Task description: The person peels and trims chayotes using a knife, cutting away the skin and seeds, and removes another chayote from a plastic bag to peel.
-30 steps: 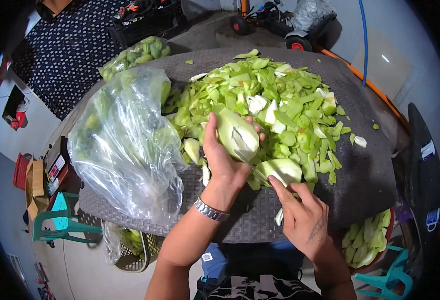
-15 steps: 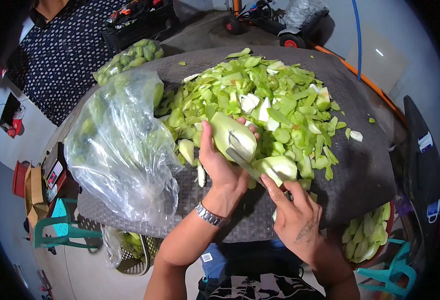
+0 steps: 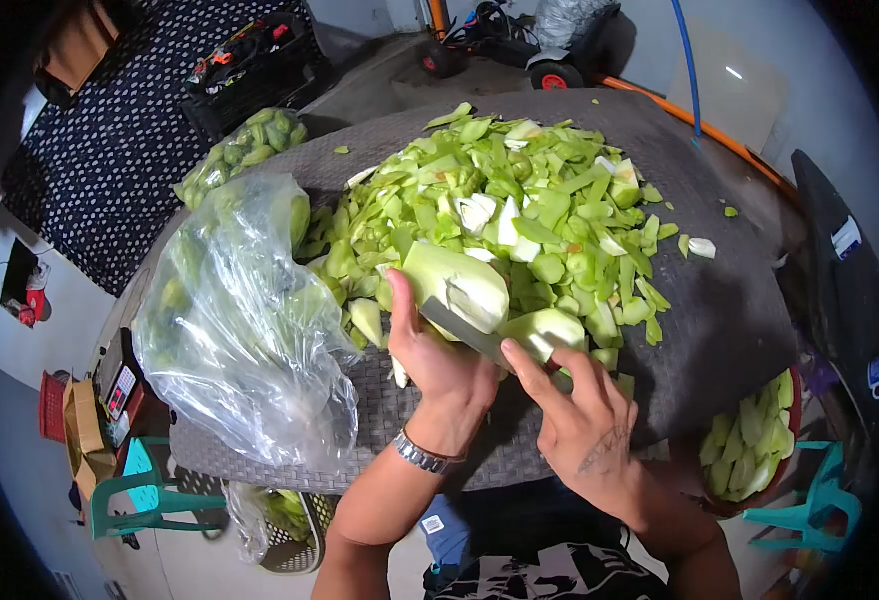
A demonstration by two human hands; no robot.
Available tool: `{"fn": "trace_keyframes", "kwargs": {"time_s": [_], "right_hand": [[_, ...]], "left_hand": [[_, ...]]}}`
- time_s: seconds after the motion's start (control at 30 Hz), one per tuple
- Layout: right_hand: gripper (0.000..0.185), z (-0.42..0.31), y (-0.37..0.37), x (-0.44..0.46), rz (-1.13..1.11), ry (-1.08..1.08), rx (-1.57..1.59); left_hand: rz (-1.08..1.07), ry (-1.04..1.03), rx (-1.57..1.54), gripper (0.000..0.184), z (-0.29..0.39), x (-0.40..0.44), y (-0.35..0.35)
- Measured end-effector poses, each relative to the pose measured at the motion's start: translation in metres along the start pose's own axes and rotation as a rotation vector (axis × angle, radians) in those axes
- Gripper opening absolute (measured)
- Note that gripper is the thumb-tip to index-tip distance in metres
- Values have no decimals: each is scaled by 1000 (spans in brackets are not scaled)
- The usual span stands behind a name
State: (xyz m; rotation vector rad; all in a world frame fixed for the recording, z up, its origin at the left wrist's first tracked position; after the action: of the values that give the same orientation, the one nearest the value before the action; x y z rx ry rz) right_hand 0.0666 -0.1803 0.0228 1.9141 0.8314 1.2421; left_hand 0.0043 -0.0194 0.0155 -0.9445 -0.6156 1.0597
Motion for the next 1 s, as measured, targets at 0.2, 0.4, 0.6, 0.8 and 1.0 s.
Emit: {"fn": "trace_keyframes", "kwargs": {"time_s": [0.2, 0.4, 0.6, 0.8, 1.0], "right_hand": [[85, 3, -10, 3, 74, 33, -1], [76, 3, 1, 12, -93, -31, 191], [60, 11, 14, 10, -332, -397, 824], [63, 27, 23, 7, -327, -413, 766], [64, 32, 14, 3, -229, -241, 661]], "left_hand": [[34, -28, 4, 56, 1, 1, -1], [101, 12, 116, 54, 1, 7, 7], [127, 104, 133, 52, 1, 15, 0], [-29, 331, -16, 53, 3, 30, 10], [-133, 338, 117, 60, 3, 23, -1]]}}
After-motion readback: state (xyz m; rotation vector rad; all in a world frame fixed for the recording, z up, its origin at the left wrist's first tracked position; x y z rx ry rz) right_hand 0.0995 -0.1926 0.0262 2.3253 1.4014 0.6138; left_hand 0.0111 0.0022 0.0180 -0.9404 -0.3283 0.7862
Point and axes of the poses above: each hand's wrist, its own x-axis towards the middle knuckle, its own y-axis out of the back of the hand, z = x × y, the point moved 2 cm from there along x, towards the middle knuckle, and after that the axes turned 4 degrees about -y, right-handed, at the moved point
